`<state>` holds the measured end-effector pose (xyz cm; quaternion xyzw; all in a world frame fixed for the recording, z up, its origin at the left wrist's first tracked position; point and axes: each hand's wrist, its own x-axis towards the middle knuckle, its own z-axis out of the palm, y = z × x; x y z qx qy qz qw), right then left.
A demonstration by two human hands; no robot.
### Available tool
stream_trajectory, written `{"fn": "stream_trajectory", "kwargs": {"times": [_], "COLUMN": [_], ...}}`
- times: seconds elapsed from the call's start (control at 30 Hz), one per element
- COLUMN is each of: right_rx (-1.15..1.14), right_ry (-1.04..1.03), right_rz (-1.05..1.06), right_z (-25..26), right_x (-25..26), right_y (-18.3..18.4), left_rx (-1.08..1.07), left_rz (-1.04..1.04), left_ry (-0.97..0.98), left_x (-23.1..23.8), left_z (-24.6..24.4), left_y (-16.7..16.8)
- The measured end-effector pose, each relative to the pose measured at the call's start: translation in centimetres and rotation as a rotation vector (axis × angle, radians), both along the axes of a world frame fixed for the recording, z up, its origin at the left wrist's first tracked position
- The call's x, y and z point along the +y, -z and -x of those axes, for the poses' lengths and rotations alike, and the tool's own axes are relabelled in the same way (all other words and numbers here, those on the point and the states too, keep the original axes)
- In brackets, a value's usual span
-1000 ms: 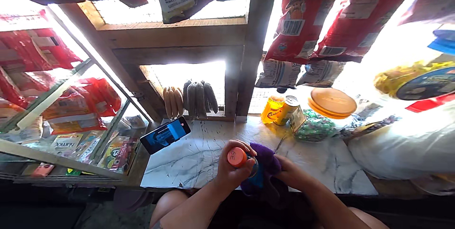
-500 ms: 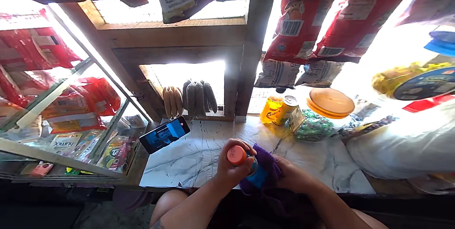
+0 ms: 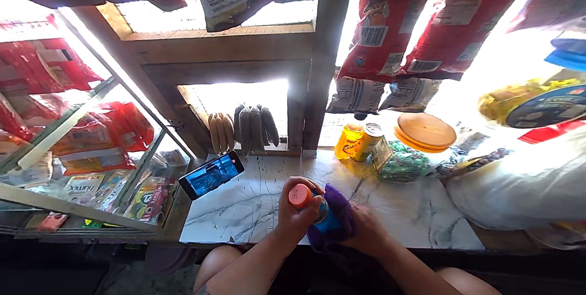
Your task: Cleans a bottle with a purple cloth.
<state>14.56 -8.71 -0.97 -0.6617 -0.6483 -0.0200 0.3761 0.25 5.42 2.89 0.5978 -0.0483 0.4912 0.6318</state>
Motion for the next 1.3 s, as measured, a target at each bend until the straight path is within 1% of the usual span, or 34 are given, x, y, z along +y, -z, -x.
{"fn": "stream_trajectory", "kwargs": {"times": [0.1, 0.2, 0.33, 0.47, 0.6, 0.7, 0.8, 1.07, 1.17, 1.3], "right_rx": [-0.086, -0.103, 0.04, 0.182, 0.179, 0.208, 0.229, 0.214, 0.205, 0.114], "right_ry": [0.035, 0.04, 0.037, -0.036, -0.076, -0.167, -0.195, -0.276, -0.218, -0.092], "right_rz": [-0.093, -0.107, -0.023, 0.046, 0.064, 0.079, 0.1, 0.032, 0.063, -0.003], "right_z": [0.3, 0.4, 0.6, 0.8, 0.8, -0.2, -0.7, -0.9, -0.5, 0.3], "right_x": [0.3, 0.4, 0.4, 0.1, -0.2, -0.1, -0.3, -0.4, -0.3, -0.1], "right_y": [0.1, 0.0, -0.2, -0.6, -0.5, -0.3, -0.3, 0.1, -0.1, -0.1], "left_rx": [-0.013, -0.022, -0.008, -0.013, 0.004, 0.003, -0.004, -0.001, -0.001, 0.002], "left_rz": [0.001, 0.004, -0.011, -0.006, -0.006, -0.015, -0.024, -0.026, -0.009, 0.012], "left_ry": [0.001, -0.013, -0.039, -0.043, -0.054, -0.046, -0.032, -0.019, -0.022, -0.039], "left_x": [-0.1, -0.2, -0.5, -0.5, -0.4, -0.3, -0.3, -0.1, -0.1, -0.2], "left_z": [0.1, 0.1, 0.3, 0.3, 0.3, 0.1, 0.0, -0.1, 0.0, 0.0], "left_y": [0.0, 0.0, -0.1, -0.1, -0.1, -0.2, -0.1, -0.2, -0.1, -0.1]}}
